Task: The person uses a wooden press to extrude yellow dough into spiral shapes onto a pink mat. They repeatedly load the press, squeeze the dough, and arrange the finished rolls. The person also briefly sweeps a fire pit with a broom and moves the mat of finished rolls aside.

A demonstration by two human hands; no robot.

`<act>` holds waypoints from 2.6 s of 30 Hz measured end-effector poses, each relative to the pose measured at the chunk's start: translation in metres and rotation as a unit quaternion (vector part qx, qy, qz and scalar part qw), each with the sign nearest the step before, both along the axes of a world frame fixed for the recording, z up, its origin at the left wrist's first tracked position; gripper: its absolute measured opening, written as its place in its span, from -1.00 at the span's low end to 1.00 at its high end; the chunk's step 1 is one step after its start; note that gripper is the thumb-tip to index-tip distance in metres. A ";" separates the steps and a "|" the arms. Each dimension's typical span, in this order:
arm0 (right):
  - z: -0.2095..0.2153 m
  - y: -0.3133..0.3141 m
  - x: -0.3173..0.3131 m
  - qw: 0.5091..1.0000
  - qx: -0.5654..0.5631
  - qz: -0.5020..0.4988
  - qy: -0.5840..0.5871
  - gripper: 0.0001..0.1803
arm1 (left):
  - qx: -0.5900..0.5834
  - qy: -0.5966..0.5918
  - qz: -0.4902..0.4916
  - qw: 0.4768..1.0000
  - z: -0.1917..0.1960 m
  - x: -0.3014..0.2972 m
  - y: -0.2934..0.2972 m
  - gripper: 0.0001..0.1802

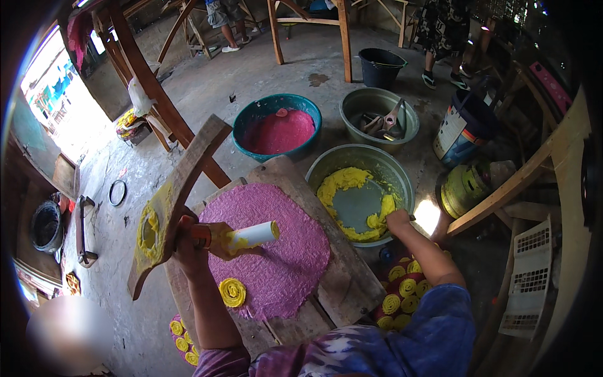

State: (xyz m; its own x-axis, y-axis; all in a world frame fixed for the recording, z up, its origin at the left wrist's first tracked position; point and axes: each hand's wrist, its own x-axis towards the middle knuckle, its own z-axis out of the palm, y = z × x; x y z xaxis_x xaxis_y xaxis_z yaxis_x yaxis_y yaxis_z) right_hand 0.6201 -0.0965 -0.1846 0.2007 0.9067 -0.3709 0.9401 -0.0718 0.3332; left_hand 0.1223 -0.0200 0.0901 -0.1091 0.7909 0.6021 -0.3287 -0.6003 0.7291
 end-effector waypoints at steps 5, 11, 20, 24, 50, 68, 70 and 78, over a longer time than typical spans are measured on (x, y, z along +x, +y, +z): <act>0.077 -0.009 0.004 0.988 0.056 -0.099 0.108 -0.78 | -0.044 0.013 0.079 0.996 0.004 0.014 -0.013 -0.82; 0.249 -0.040 -0.050 0.819 0.182 -0.134 0.527 -0.70 | -0.106 0.196 0.061 0.973 0.074 0.005 -0.016 -0.76; 0.304 -0.004 -0.235 0.543 0.416 0.097 0.723 -0.52 | 0.206 0.609 0.242 0.727 0.069 0.045 0.012 -0.39; 0.325 0.013 -0.307 0.582 0.597 0.188 0.519 -0.45 | 0.179 0.545 0.248 0.781 0.077 0.039 0.000 -0.58; 0.396 -0.034 -0.282 0.777 0.397 0.488 0.024 -0.58 | 0.087 0.648 0.251 0.714 0.061 -0.062 -0.008 -0.46; 0.385 -0.016 -0.298 0.764 0.359 0.533 0.050 -0.57 | 0.108 0.652 0.238 0.711 0.041 -0.060 -0.015 -0.39; 0.395 -0.027 -0.288 0.785 0.349 0.509 0.048 -0.56 | 0.110 0.627 0.265 0.724 0.030 -0.083 -0.009 -0.40; 0.435 -0.033 -0.286 0.793 0.348 0.498 0.046 -0.67 | 0.077 0.653 0.333 0.676 0.057 -0.078 -0.021 -0.79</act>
State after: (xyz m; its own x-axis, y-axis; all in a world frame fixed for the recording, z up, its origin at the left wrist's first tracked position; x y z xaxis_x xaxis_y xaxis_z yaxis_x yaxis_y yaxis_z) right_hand 0.3340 -0.1296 0.2503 -0.7427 0.5896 0.3175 0.6637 0.5854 0.4656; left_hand 0.0440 -0.0415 0.1473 0.2938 0.7457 0.5980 0.9151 -0.4002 0.0496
